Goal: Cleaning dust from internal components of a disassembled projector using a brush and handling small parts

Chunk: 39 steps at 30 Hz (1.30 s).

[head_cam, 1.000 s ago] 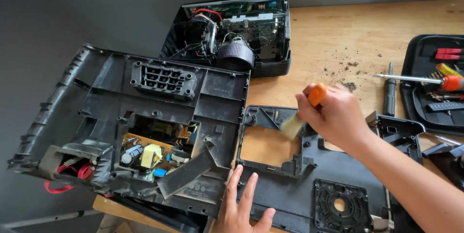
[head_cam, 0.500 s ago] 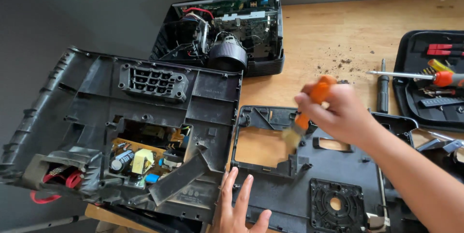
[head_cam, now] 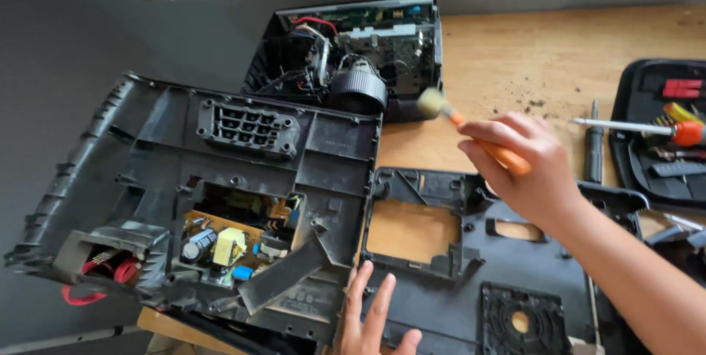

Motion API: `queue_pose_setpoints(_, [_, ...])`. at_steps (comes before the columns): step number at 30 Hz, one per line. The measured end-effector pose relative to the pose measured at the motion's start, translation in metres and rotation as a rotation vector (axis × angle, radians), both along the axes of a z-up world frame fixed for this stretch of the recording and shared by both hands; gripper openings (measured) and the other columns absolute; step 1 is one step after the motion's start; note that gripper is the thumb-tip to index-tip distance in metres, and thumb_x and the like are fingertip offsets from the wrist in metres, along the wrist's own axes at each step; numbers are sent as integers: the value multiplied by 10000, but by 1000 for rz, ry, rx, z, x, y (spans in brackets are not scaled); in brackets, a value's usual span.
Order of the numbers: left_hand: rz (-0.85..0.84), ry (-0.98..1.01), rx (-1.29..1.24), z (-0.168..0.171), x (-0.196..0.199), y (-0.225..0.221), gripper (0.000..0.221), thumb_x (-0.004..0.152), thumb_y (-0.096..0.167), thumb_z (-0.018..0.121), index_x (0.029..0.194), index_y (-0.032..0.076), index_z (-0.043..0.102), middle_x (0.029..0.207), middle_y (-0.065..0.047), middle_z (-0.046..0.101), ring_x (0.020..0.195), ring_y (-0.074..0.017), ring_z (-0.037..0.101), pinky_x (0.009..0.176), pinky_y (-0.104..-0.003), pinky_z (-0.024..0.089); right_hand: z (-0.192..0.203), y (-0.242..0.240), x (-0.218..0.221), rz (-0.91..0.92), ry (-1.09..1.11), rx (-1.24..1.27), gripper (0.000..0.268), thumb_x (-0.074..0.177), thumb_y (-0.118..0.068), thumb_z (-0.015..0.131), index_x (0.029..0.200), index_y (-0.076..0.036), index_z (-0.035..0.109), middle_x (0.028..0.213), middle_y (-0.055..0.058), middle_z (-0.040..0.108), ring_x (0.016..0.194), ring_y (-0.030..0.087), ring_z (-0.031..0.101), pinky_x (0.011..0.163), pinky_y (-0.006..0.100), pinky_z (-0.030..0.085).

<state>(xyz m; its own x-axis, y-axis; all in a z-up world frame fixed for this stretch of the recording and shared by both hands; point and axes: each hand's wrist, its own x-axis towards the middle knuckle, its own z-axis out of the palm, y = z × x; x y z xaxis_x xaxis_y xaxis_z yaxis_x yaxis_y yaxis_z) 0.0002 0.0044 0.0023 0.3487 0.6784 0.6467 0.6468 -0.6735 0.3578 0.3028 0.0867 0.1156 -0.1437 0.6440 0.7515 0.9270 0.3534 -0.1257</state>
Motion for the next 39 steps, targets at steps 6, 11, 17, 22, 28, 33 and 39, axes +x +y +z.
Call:
queue_pose_setpoints(6, [-72, 22, -152, -1, -2, -2, 595, 942, 591, 615, 1377, 189, 666, 1524, -164, 513, 1417, -413, 504, 1130, -504, 437, 4, 3, -15, 185, 560, -539, 250, 924, -301, 674, 1045, -116, 791, 963, 8, 818, 821, 138, 761, 701, 271, 584])
queue_pose_setpoints(11, [-87, 16, -196, -2, -3, -3, 602, 963, 595, 600, 1404, 189, 648, 1547, -161, 487, 1436, -419, 477, 1135, -506, 432, -16, 7, -15, 202, 98, -152, 176, 977, -253, 695, 1134, -185, 739, 971, -26, 727, 854, 163, 660, 837, 345, 401])
queue_pose_setpoints(17, [-32, 19, -69, 5, 1, -1, 568, 977, 611, 547, 1344, 200, 683, 1502, -139, 542, 1358, -339, 590, 1088, -431, 494, -16, 6, -28, 220, 162, -211, 99, 968, -237, 690, 1016, -165, 739, 962, -46, 766, 747, 188, 673, 826, 353, 477])
queue_pose_setpoints(22, [-54, 95, -47, 9, -5, 3, 596, 972, 628, 549, 1369, 200, 664, 1515, -140, 530, 1370, -348, 574, 1106, -453, 458, -6, 1, -26, 228, 432, -358, 155, 968, -230, 661, 1023, -110, 743, 905, 0, 760, 762, 138, 673, 785, 300, 465])
queue_pose_setpoints(28, [-79, 90, -161, 6, -8, 0, 614, 921, 578, 655, 1405, 201, 629, 1558, -131, 485, 1398, -348, 544, 1107, -455, 444, -5, -5, -22, 161, 209, -149, 149, 1005, -196, 645, 933, -81, 706, 847, 21, 732, 679, 187, 629, 796, 360, 467])
queue_pose_setpoints(33, [12, 73, -595, 10, -6, -13, 784, 911, 654, 587, 1578, 311, 356, 1695, -57, 292, 1312, -261, 630, 862, -365, 575, -6, -14, -25, 521, 683, -478, 290, 1022, -204, 524, 901, -2, 694, 819, 61, 715, 698, 154, 665, 662, 266, 516])
queue_pose_setpoints(39, [82, 164, -374, 8, -9, -13, 1054, 789, 684, 738, 1606, 201, 279, 1676, -80, 355, 1484, -298, 464, 859, -410, 583, -13, -5, -42, 627, 538, -699, 192, 912, -250, 691, 951, -90, 789, 893, 21, 830, 754, 126, 770, 704, 258, 610])
